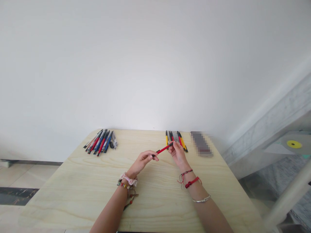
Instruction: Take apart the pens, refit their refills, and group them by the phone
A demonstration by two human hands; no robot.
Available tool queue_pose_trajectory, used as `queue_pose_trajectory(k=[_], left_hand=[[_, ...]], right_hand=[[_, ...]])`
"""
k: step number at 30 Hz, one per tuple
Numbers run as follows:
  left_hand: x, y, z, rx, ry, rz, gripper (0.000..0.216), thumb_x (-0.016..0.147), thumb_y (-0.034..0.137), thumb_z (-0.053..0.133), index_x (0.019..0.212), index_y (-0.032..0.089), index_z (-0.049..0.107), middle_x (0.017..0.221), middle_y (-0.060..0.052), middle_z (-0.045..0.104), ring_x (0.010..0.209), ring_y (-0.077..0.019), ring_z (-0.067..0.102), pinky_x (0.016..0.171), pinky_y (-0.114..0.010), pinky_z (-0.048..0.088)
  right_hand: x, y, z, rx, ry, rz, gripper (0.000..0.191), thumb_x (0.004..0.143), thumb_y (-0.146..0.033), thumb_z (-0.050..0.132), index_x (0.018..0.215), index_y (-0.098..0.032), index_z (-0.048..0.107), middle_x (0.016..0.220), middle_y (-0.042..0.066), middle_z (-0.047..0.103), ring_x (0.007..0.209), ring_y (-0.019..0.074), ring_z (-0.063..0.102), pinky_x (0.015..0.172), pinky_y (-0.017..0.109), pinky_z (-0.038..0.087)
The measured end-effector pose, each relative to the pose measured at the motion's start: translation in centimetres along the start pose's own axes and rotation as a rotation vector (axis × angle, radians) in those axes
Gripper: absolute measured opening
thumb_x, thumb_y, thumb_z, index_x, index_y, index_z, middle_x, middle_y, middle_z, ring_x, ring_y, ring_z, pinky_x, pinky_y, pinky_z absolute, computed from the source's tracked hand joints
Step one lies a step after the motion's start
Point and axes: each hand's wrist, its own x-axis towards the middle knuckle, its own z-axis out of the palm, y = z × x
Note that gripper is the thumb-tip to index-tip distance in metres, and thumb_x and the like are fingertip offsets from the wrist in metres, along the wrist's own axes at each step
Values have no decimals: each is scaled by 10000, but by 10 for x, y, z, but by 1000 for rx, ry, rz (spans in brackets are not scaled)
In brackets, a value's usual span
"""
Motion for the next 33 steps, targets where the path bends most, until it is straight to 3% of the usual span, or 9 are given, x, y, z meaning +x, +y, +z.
queue_pose_trajectory(k=[4,8,12,15,21,25,28,33], left_hand=[[-3,-2,-5,-160,-18,-43,305,737,371,525,945,154,577,804,-62,623,800,-160,550,768,-303,392],[-2,3,-2,-62,-44,-62,257,720,344,553,877,145,598,761,-52,623,755,-148,551,721,-270,397],[2,5,1,16,38,4,230,731,351,534,750,130,596,648,-28,587,650,-127,537,661,-256,402],[3,3,-2,5,95,45,241,748,359,509,784,132,580,670,-31,577,666,-124,528,671,-257,398],[1,4,-3,10,12,10,241,750,350,512,824,131,579,709,-42,586,704,-130,531,686,-257,392],[0,5,-1,34,12,17,238,741,355,521,768,126,579,657,-32,574,669,-127,527,677,-259,393],[0,4,-3,-2,5,-12,277,752,381,495,841,130,571,728,-51,581,725,-138,528,706,-271,390],[0,8,1,57,-181,-114,294,740,358,518,952,159,560,836,-56,583,806,-147,517,761,-284,371]], right_hand=[[0,0,0,-7,-25,6,248,623,-397,640,683,-161,593,467,-50,515,404,47,463,381,156,366],[1,1,-1,0,-14,-4,238,618,-389,647,689,-167,594,467,-52,516,399,49,463,379,161,369],[1,3,-2,8,-11,-9,226,612,-375,656,668,-165,594,474,-46,524,413,49,469,382,156,369],[1,3,-1,0,-34,-2,220,623,-372,649,681,-166,597,486,-40,535,428,52,477,390,157,374],[1,4,-1,21,-26,-7,218,620,-369,653,677,-167,594,479,-43,530,424,55,476,393,162,377],[1,3,0,13,-25,-1,234,603,-379,662,669,-165,592,481,-37,536,428,63,480,392,169,377],[0,2,3,26,-30,5,240,598,-390,660,676,-175,585,510,-41,536,444,64,484,404,174,385],[-8,3,9,-21,-114,102,218,580,-337,675,704,-188,577,630,-38,554,489,60,488,442,183,399]])
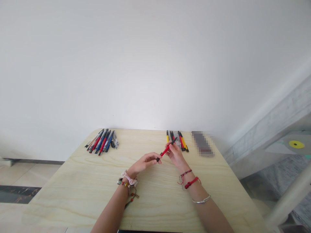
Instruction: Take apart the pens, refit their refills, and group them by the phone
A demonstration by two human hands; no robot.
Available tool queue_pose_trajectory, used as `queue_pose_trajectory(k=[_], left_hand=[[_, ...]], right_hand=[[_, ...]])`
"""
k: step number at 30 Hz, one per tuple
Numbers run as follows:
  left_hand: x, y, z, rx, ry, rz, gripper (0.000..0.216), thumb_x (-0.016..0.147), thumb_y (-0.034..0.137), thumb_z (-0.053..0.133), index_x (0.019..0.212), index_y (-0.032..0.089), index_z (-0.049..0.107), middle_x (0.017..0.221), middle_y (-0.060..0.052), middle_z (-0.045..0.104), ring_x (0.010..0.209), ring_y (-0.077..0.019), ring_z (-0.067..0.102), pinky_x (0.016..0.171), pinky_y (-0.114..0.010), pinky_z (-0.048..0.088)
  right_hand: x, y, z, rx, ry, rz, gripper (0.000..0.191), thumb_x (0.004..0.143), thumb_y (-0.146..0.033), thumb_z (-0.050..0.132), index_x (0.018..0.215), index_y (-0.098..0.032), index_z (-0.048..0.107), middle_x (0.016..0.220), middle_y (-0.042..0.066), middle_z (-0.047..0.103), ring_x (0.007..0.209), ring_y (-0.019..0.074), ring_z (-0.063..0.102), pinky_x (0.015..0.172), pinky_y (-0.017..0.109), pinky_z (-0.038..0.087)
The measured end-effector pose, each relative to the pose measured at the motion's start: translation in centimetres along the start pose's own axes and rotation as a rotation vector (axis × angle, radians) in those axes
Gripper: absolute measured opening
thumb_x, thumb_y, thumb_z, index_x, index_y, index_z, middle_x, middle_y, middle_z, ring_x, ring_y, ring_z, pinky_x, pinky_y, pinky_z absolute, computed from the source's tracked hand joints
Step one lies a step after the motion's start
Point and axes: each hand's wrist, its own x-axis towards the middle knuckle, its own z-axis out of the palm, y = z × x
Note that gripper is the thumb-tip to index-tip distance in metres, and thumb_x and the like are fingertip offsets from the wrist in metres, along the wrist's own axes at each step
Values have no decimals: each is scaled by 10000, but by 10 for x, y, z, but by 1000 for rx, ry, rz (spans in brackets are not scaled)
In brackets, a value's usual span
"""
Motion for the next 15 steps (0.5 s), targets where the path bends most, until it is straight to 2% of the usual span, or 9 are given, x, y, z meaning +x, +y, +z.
queue_pose_trajectory(k=[2,4,6,9,12,15], left_hand=[[2,2,4,28,-45,-21,295,740,361,515,946,156,567,848,-60,581,816,-150,515,774,-292,366],[3,2,7,39,-35,-27,299,747,364,503,944,149,568,850,-64,581,817,-149,515,781,-297,365],[4,2,7,41,-8,-28,306,746,360,504,963,152,560,869,-67,581,829,-150,517,791,-302,365],[4,-1,5,51,22,-41,346,740,348,515,1040,175,520,929,-70,574,859,-151,515,800,-308,370],[4,-6,3,68,45,-64,370,741,340,515,1076,182,494,933,-69,573,851,-144,518,792,-306,378],[5,-11,1,72,79,-80,355,739,345,514,1047,168,513,900,-66,581,818,-135,525,783,-298,384]], right_hand=[[-2,3,2,-47,-47,30,213,576,-306,678,718,-180,580,658,-31,559,495,58,488,454,186,398],[-1,6,3,-87,-57,30,234,574,-287,677,755,-176,578,650,-29,562,489,59,488,459,188,393],[1,7,2,-132,11,-21,282,577,-289,670,813,-181,559,619,-33,564,484,65,488,458,191,385],[6,1,-3,-283,197,-181,327,589,-320,649,859,-191,517,578,-40,558,463,81,474,441,203,368],[10,-17,-15,-618,341,-296,329,640,-373,585,898,-181,517,568,-28,551,476,116,485,462,240,380],[15,-37,-27,-1114,426,-307,336,681,-353,542,953,-155,534,617,12,583,608,170,543,593,287,402]])
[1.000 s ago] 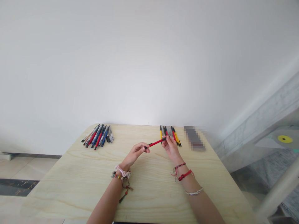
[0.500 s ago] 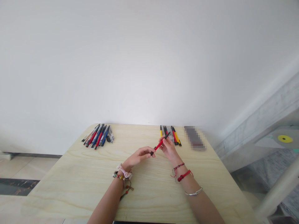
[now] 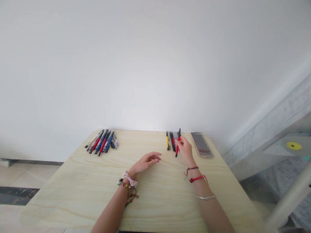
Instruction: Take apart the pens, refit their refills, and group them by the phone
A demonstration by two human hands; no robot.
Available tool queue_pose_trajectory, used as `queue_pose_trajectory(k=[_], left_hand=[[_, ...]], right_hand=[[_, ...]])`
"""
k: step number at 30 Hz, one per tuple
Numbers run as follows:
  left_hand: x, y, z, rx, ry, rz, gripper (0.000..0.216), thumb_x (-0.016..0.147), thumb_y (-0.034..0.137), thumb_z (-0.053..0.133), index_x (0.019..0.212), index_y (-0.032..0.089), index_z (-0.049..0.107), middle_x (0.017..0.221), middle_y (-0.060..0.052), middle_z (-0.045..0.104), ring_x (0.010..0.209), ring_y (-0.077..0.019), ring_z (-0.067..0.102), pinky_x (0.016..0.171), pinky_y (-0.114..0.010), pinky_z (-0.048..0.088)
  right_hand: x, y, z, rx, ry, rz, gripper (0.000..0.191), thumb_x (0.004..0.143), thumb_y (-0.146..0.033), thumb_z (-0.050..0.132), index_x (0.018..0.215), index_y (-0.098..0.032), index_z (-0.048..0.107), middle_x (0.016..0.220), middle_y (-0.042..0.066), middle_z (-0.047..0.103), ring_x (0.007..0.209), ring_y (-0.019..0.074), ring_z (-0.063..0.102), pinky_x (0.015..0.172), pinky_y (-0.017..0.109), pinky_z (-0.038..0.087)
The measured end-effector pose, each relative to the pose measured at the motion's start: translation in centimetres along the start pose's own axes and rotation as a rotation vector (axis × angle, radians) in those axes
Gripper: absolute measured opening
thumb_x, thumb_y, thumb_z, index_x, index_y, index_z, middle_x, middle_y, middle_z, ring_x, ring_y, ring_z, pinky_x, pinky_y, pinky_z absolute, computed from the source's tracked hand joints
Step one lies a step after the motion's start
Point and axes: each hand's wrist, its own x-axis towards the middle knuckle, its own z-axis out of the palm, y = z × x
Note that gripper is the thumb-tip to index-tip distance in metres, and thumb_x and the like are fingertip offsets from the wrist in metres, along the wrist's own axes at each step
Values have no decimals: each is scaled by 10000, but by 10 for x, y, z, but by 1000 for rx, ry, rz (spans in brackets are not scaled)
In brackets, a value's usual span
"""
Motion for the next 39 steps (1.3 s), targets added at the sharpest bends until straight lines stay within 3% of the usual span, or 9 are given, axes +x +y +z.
queue_pose_trajectory(k=[5,13,22,29,33,36,39], left_hand=[[3,-4,-3,68,91,9,312,745,351,496,974,147,552,830,-56,594,782,-132,530,758,-281,395],[4,-2,-6,125,166,35,268,756,331,470,905,139,581,774,-46,598,755,-131,530,733,-268,407],[6,-5,-7,169,204,32,230,754,278,452,865,136,593,751,-45,607,741,-132,540,718,-264,415],[7,-10,-11,255,291,9,226,748,266,438,859,149,596,737,-37,618,728,-135,554,704,-261,430],[3,-14,-28,444,550,-126,233,747,236,424,909,166,577,839,-60,618,711,-152,566,690,-283,436],[-9,-10,-51,780,782,-339,272,760,197,387,971,171,556,959,-96,573,776,-176,560,721,-303,418],[-26,-2,-74,982,928,-552,310,765,197,370,1029,164,529,1049,-142,513,841,-232,545,679,-333,415]], right_hand=[[26,-2,-5,-621,-136,0,368,732,-313,512,1047,-125,487,788,105,612,776,226,562,618,294,389],[44,-3,13,-945,-285,-100,185,791,-233,462,938,-129,505,817,143,606,787,239,579,591,289,389],[40,5,15,-980,-272,-140,187,815,-230,411,915,-121,526,852,144,594,787,234,573,575,279,378],[29,-1,4,-905,-182,-135,217,820,-237,370,872,-146,559,907,117,574,782,210,556,579,268,363],[4,-6,2,-771,-205,-219,219,810,-230,372,822,-165,582,846,86,599,745,188,553,588,257,362],[-23,-10,9,-586,-378,-355,187,786,-197,407,784,-177,593,811,52,615,732,155,553,628,236,369],[-45,-14,18,-488,-547,-447,182,768,-166,419,727,-175,596,737,34,617,693,141,550,618,227,370]])
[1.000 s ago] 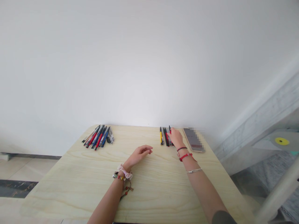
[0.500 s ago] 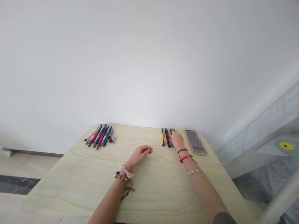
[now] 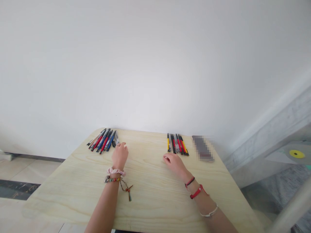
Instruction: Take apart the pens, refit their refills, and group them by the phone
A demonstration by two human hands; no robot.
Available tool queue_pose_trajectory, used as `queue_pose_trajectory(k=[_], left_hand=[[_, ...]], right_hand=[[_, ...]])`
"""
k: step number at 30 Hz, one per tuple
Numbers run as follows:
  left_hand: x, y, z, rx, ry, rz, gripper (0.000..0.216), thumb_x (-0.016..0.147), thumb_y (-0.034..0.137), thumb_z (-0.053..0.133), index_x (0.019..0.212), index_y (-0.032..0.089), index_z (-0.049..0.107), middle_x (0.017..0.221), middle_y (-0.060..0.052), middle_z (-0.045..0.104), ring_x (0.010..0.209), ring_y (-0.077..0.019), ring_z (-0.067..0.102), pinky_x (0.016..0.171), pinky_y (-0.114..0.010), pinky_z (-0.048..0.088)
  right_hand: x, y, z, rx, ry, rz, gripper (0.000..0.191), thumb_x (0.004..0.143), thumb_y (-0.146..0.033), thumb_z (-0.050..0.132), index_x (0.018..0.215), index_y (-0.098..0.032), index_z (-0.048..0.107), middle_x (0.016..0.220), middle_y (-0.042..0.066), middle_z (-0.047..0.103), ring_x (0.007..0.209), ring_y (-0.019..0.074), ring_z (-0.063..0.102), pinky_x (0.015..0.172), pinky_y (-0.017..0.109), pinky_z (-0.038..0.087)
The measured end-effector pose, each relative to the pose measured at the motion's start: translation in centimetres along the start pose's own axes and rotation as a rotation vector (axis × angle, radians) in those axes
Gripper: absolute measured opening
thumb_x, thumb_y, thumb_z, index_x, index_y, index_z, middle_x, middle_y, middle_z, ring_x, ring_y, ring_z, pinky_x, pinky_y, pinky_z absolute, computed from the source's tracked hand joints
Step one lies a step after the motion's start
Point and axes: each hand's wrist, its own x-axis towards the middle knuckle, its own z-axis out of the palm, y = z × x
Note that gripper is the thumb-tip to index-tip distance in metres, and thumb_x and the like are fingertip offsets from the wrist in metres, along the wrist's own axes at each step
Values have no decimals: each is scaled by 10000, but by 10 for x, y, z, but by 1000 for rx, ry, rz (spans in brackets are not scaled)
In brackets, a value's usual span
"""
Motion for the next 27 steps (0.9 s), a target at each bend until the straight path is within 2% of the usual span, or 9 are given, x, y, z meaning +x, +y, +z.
queue_pose_trajectory(k=[3,6,8,14,20,27], left_hand=[[7,-11,-15,106,21,-75,303,772,219,371,1013,149,541,1002,-151,526,837,-252,538,641,-332,410],[11,-16,-20,178,101,-123,294,770,262,397,977,137,564,975,-152,535,897,-278,496,638,-331,402],[14,-18,-20,226,153,-131,297,760,304,419,940,135,583,985,-152,529,945,-296,451,647,-335,395],[25,-16,-6,358,193,-59,351,722,378,453,874,99,605,982,-157,502,939,-287,411,646,-315,379],[41,-11,6,446,285,-47,344,710,312,442,877,49,588,970,-175,484,932,-279,405,635,-308,372],[43,-10,7,472,237,-60,291,718,188,388,891,48,574,967,-180,478,927,-272,413,622,-301,371]], right_hand=[[-5,-10,9,41,-52,-90,190,773,-163,414,718,-174,595,719,30,617,689,134,546,625,226,370],[-8,-11,15,63,-73,-133,193,775,-156,413,723,-173,598,722,32,617,695,132,545,637,226,374],[-9,-10,17,74,-67,-132,192,775,-156,417,727,-172,601,719,32,616,691,132,546,633,225,376],[-12,-6,22,82,-43,-108,180,775,-164,429,745,-172,606,728,28,615,686,123,549,629,214,383],[-12,-5,22,108,-42,-113,173,770,-155,436,735,-171,605,724,25,615,686,118,549,629,208,387],[-12,-5,21,116,-35,-118,171,765,-147,439,725,-172,603,713,23,614,677,118,546,620,209,384]])
